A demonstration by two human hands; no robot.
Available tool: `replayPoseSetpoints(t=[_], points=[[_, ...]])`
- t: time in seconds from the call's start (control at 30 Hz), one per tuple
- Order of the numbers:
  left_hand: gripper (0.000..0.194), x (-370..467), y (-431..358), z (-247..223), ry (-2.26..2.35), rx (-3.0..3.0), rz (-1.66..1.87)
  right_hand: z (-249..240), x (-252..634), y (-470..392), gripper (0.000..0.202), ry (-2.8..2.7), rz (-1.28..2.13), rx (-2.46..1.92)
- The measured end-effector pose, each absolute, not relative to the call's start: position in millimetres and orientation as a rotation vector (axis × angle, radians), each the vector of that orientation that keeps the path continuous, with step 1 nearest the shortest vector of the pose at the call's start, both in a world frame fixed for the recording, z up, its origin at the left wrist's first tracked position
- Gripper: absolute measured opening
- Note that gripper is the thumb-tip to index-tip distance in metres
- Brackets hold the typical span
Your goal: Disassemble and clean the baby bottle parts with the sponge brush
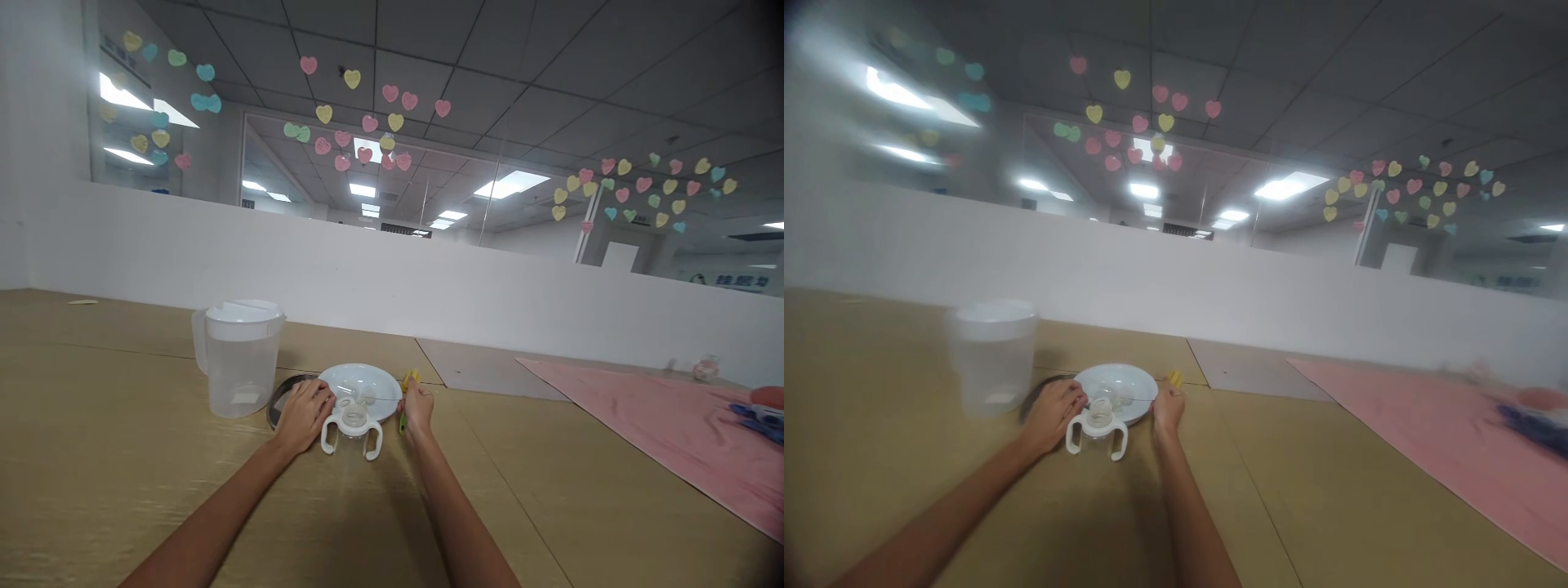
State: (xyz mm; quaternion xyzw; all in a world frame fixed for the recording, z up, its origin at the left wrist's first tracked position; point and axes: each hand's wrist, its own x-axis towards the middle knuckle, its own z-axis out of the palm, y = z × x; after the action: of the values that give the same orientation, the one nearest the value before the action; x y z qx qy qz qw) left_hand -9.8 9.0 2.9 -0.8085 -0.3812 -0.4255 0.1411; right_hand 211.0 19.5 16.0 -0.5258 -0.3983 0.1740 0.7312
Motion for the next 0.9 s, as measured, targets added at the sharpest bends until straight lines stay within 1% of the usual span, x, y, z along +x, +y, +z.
replayPoseSetpoints(t=[0.1,0.2,0.3,0.43,0.53,0.7,0.83,0.9], points=[[0.026,-4.4,19.3,15.3,-1.219,-2.340,-1.360,17.8,210.5,18.2,0.035,-0.737,0.551,-1.141],[0.026,8.0,30.8,32.1,-1.344,-2.428,-1.505,19.5,210.9,16.4,0.035,-0.700,0.588,-1.143],[0.029,20.2,33.6,40.6,-1.371,-2.584,-1.562,21.7,211.6,12.9,0.038,-0.708,0.557,-1.149],[0.036,20.8,24.3,32.1,-1.398,-2.512,-1.690,26.9,210.4,5.4,0.040,-0.847,0.427,-1.154],[0.036,11.0,19.0,22.8,-1.382,-2.452,-1.592,29.3,206.6,-0.1,0.043,-1.005,0.365,-1.209],[0.033,2.3,18.5,16.1,-1.387,-2.422,-1.391,28.0,200.7,-3.4,0.053,-1.176,0.231,-1.332],[0.032,5.9,17.8,15.9,-1.333,-2.498,-1.256,26.7,208.6,0.3,0.057,-1.048,0.166,-1.412],[0.032,7.3,17.7,17.3,-1.334,-2.513,-1.254,24.8,217.6,2.2,0.055,-0.987,0.169,-1.592]])
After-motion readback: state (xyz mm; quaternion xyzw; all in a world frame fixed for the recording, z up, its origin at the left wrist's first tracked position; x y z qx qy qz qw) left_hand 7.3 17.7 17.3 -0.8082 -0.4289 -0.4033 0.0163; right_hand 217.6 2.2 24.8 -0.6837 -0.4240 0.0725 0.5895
